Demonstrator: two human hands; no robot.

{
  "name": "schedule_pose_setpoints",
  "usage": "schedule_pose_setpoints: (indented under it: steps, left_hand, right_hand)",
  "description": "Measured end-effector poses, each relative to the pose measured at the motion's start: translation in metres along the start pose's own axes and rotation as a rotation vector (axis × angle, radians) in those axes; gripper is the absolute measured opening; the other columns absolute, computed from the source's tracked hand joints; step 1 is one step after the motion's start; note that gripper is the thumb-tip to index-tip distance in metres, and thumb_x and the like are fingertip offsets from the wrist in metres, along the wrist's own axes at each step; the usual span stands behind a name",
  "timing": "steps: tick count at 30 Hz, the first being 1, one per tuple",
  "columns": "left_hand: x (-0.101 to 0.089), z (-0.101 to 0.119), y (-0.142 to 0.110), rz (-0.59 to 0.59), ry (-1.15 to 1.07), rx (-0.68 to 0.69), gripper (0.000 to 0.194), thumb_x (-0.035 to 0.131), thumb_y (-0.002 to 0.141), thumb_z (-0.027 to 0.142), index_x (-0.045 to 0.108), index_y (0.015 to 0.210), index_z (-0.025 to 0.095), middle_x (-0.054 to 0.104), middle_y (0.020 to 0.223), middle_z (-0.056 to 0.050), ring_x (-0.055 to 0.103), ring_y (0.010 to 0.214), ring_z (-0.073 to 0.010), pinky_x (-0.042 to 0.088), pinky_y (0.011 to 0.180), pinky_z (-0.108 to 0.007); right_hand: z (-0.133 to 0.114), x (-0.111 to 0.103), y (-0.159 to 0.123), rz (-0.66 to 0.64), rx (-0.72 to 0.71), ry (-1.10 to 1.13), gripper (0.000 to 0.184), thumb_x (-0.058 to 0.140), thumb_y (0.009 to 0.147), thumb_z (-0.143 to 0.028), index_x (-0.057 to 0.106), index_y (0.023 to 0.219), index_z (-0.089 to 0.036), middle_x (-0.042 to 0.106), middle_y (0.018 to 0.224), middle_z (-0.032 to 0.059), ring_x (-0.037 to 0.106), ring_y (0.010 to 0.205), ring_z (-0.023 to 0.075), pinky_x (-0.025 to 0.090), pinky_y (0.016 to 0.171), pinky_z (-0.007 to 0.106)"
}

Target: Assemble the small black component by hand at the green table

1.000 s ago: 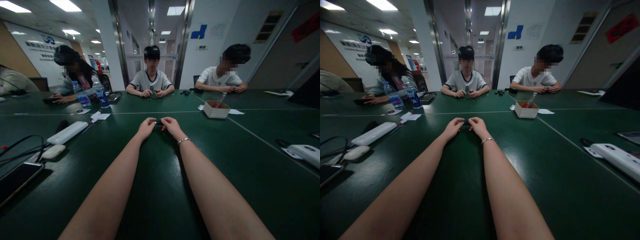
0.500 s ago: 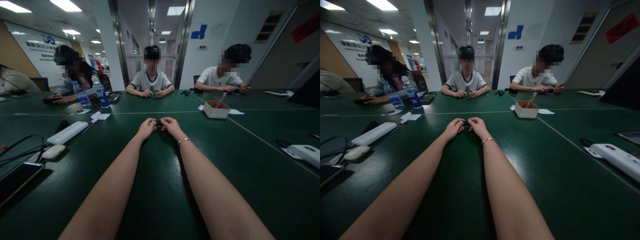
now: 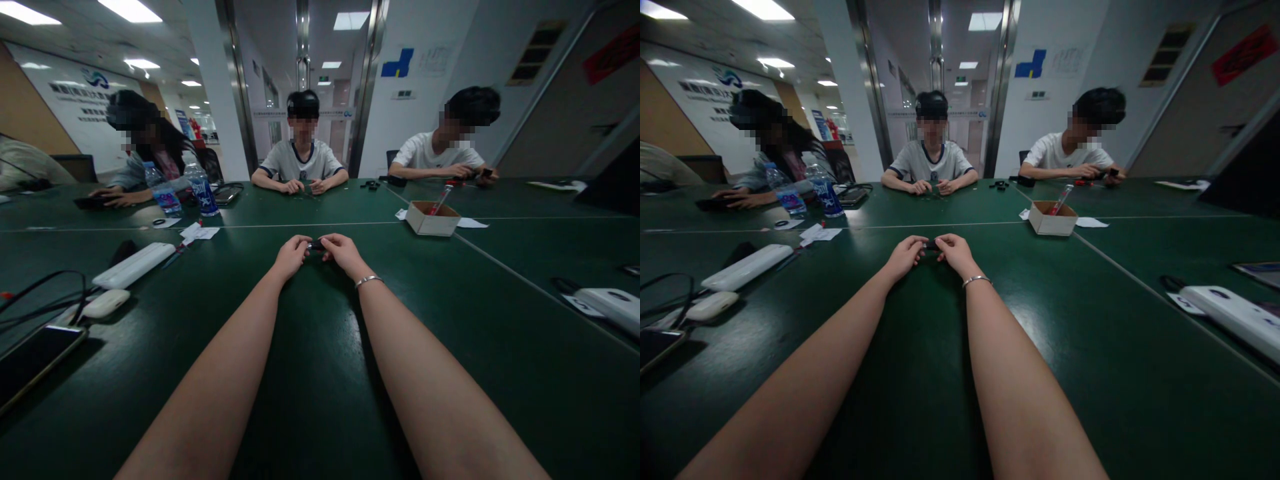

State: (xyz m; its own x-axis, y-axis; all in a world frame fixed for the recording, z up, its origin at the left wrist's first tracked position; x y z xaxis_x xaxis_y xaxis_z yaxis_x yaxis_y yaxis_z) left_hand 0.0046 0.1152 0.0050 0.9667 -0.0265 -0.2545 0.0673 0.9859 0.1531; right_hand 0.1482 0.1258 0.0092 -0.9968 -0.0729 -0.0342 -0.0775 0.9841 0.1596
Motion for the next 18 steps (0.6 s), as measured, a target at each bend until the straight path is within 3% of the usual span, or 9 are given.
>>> schedule_pose_setpoints:
  steps: [10, 14, 18]
  left_hand:
    - [-0.0015, 0.0040, -0.0010, 0.019, 0.040, 0.034, 0.024, 0.053, 0.085, 0.022, 0.065, 0.105, 0.015, 0.062, 0.092, -0.006, 0.053, 0.066, -0.0110, 0.041, 0.051, -0.018]
    - [-0.0020, 0.0003, -0.0001, 0.018, 0.032, 0.031, 0.025, 0.048, 0.089, 0.025, 0.065, 0.105, 0.015, 0.062, 0.085, -0.006, 0.055, 0.067, -0.0118, 0.040, 0.050, -0.018]
    - [-0.0019, 0.0002, -0.0002, 0.011, 0.027, 0.053, 0.025, 0.051, 0.086, 0.023, 0.065, 0.107, 0.016, 0.063, 0.091, -0.007, 0.057, 0.073, -0.0129, 0.042, 0.054, -0.018]
  right_hand:
    - [0.0018, 0.0002, 0.0016, -0.013, -0.009, 0.007, 0.004, 0.065, 0.085, -0.011, 0.063, 0.082, -0.013, 0.063, 0.063, -0.0012, 0.053, 0.040, 0.0069, 0.043, 0.042, 0.016]
    - [0.0022, 0.0002, 0.0020, -0.017, -0.019, 0.005, 0.004, 0.065, 0.086, -0.013, 0.064, 0.082, -0.013, 0.064, 0.065, -0.0004, 0.054, 0.041, 0.0067, 0.044, 0.043, 0.015]
    - [0.0009, 0.0003, 0.0017, -0.023, -0.029, -0.007, 0.006, 0.069, 0.084, -0.017, 0.065, 0.082, -0.014, 0.064, 0.064, -0.0002, 0.055, 0.042, 0.0074, 0.045, 0.043, 0.016]
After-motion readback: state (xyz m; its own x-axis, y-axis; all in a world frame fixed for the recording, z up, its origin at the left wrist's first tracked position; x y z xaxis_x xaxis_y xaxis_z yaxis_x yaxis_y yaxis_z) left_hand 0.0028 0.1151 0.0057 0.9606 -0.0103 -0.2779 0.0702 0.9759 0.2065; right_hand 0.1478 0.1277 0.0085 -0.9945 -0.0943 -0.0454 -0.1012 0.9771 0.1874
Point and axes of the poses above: each hand's wrist, its own y-axis towards the middle knuckle, its own x-axis out of the palm, z = x × y, the point moved 9 cm from there along y, towards the middle knuckle
